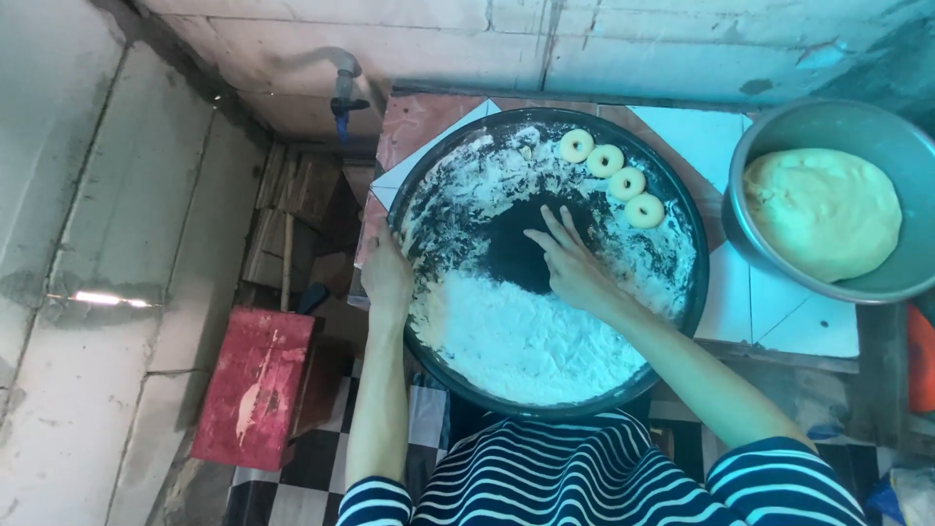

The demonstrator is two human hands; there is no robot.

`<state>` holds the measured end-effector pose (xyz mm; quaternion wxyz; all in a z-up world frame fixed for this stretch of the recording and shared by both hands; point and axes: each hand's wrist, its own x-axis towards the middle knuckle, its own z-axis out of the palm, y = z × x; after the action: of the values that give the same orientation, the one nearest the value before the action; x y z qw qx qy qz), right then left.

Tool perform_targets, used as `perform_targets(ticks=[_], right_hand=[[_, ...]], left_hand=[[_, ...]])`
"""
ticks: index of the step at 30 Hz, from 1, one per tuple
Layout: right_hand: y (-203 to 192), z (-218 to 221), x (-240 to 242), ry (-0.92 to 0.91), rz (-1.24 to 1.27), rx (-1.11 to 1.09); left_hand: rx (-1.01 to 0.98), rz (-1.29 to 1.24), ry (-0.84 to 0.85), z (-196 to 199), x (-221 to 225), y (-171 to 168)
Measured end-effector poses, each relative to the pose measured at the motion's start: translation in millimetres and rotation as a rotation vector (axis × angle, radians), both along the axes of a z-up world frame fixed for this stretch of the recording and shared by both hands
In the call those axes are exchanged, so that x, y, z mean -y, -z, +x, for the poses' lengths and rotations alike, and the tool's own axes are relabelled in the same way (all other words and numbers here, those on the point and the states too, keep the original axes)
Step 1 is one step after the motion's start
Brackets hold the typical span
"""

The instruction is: Shaping small portions of dough into donut rings and arranging them on a floured tray.

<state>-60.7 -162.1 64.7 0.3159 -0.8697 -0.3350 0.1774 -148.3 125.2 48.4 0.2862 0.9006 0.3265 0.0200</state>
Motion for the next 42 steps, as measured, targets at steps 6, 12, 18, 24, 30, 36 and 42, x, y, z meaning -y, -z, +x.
perform_targets(ticks=[6,12,18,24,30,36,42], right_hand=[[-15,-21,6,-0.011,-0.235,0.068],[9,-22,20,0.057,-0.277,0.016],[2,9,-31,0.005,-0.366,0.276],[18,29,19,0.013,-0.532,0.444],[5,6,-27,-0.226,-0.507,0.273],[-28,57,-15,0.109,-0.530,0.286],[-26,10,7,-0.050,-0.703,0.351]], left_hand=[[0.096,-0.073,0.091,-15,25,1],[0.036,0.069,0.158,-2,32,6],[0.024,0.079,0.174,-1,33,7],[0.027,-0.134,0.011,-5,40,5],[0.078,-0.187,0.053,-7,39,-9],[0.164,-0.326,0.077,-9,16,19],[0.216,-0.371,0.050,-7,18,22]])
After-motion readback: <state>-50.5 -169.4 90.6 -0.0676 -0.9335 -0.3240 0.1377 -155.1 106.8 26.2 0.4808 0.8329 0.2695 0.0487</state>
